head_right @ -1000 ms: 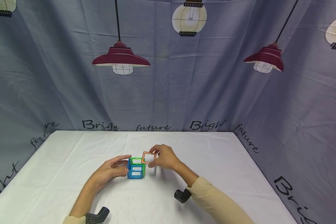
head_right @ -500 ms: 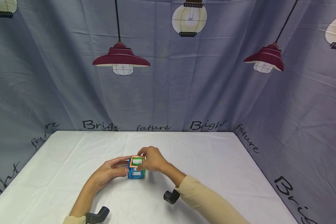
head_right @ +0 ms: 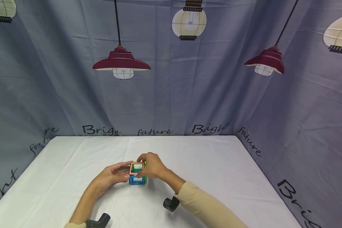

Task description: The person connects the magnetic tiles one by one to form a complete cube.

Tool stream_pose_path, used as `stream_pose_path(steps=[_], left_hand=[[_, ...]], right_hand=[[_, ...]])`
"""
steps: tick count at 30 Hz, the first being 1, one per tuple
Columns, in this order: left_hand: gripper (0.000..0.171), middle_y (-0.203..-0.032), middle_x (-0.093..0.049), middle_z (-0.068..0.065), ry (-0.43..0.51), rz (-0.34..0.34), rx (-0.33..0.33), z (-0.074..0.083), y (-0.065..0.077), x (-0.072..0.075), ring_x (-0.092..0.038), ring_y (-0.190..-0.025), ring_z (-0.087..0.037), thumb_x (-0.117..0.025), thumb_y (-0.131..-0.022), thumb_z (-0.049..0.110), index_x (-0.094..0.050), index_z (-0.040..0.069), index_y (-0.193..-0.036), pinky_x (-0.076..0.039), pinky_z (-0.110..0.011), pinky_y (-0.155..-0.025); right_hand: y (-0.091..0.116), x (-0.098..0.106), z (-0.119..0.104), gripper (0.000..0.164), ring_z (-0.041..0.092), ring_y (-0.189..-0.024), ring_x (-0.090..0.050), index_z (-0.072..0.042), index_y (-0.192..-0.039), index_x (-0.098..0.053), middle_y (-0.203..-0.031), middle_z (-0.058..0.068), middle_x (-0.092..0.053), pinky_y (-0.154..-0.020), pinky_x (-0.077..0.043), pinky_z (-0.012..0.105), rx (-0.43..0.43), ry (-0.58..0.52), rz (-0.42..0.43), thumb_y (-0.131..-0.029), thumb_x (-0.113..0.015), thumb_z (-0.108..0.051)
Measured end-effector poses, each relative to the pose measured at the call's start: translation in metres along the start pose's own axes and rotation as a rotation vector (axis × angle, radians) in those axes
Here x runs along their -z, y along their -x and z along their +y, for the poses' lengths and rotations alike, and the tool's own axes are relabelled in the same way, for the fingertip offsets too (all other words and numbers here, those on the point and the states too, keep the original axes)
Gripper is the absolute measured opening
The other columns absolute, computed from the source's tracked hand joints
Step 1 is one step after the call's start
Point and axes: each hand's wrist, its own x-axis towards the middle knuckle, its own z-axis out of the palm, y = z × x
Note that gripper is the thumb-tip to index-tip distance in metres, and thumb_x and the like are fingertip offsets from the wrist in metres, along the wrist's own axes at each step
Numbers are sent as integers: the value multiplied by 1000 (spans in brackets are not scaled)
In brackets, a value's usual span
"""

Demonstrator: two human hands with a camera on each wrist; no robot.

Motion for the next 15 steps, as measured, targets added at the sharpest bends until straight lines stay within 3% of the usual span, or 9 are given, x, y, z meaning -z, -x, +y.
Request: stream_pose_path(steps=[4,15], left_hand=[[66,-148,-52,-22,-8,17,6,-1,1,0,-59,-131,-30,-78,-89,13,-51,7,-149,-55,-31,-96],[66,-149,-51,-22,-9,18,-7,-2,1,-2,-59,-130,-31,-79,-88,12,-52,7,-148,-55,-29,-95]], right_hand=[[2,0,0,49,19,-90,-56,-10,-115,-74,-109,9,-68,-74,-47,32,7,5,-10,-70,-91,-17],[8,0,3,56,27,-103,-62,-6,-123,-70,-115,9,-69,-86,-53,39,-21,-13,-4,-72,-90,-18]])
